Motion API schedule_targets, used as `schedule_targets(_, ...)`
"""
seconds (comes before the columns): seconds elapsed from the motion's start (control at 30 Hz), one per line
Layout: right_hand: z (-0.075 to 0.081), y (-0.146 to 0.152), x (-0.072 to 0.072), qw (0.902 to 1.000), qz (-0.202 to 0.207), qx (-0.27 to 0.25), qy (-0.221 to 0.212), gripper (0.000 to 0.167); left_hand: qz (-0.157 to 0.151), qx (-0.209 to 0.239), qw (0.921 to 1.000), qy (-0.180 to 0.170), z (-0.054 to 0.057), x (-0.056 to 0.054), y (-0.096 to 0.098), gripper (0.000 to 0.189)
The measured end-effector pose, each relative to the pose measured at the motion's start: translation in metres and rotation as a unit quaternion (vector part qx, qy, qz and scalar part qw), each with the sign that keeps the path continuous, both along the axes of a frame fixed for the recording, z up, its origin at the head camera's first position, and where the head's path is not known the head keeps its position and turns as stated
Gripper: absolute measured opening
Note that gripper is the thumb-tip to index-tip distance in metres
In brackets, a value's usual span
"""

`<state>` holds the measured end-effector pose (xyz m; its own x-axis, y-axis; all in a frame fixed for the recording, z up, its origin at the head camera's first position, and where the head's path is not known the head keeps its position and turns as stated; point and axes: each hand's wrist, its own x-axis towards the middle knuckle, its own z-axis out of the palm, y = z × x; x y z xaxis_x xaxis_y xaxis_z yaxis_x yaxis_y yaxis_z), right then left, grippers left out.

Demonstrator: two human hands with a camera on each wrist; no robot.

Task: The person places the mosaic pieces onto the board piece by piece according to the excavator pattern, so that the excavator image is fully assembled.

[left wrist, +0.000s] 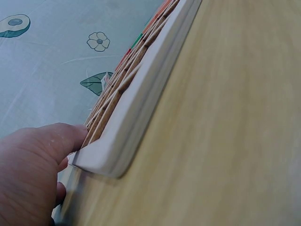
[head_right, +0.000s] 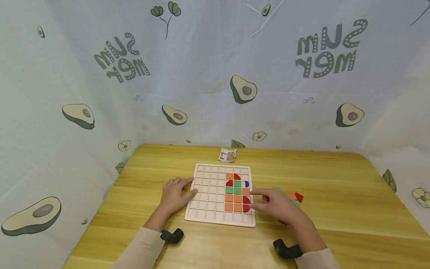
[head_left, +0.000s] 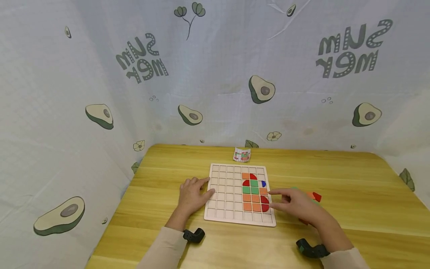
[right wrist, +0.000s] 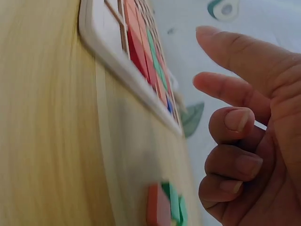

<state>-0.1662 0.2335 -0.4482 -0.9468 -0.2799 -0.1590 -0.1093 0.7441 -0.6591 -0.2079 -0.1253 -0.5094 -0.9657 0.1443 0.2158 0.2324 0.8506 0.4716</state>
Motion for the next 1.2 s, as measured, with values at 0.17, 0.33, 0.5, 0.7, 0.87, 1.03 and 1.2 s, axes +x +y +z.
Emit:
schedule_targets(0.17, -0.002, 0.031, 0.008, 0.9998, -0.014, 0.011, -0.012, 0.051, -0.001, -0.002, 1.0000, -0.001, 0.001, 0.000, 0.000, 0.052)
schedule_targets(0.33, -0.003, 0.054, 0.012, 0.9988, -0.015, 0.034, -0.032, 0.045, -0.001, -0.004, 1.0000, 0.002, 0.001, 0.000, -0.001, 0.052)
schedule_targets(0.5, -0.001, 0.071, 0.013, 0.9980, -0.014, 0.037, -0.048, 0.034, 0.000, -0.003, 1.0000, -0.001, 0.000, 0.000, -0.001, 0.052)
schedule_targets(0.7, -0.003, 0.091, 0.014, 0.9969, 0.007, 0.006, -0.078, 0.030, -0.002, -0.003, 1.0000, -0.003, 0.000, 0.000, 0.000, 0.053)
schedule_targets(0.87, -0.006, 0.099, 0.016, 0.9953, 0.001, -0.016, -0.095, 0.039, -0.003, -0.004, 1.0000, -0.003, 0.000, -0.001, 0.000, 0.053)
schedule_targets(1.03, -0.006, 0.104, 0.019, 0.9961, -0.022, -0.026, -0.082, 0.043, -0.005, -0.003, 1.0000, -0.002, 0.000, -0.001, 0.000, 0.053)
schedule_targets(1.2, -0.006, 0.103, 0.018, 0.9971, -0.043, 0.006, -0.063, 0.041, -0.004, 0.001, 1.0000, -0.003, 0.002, 0.001, 0.000, 0.053)
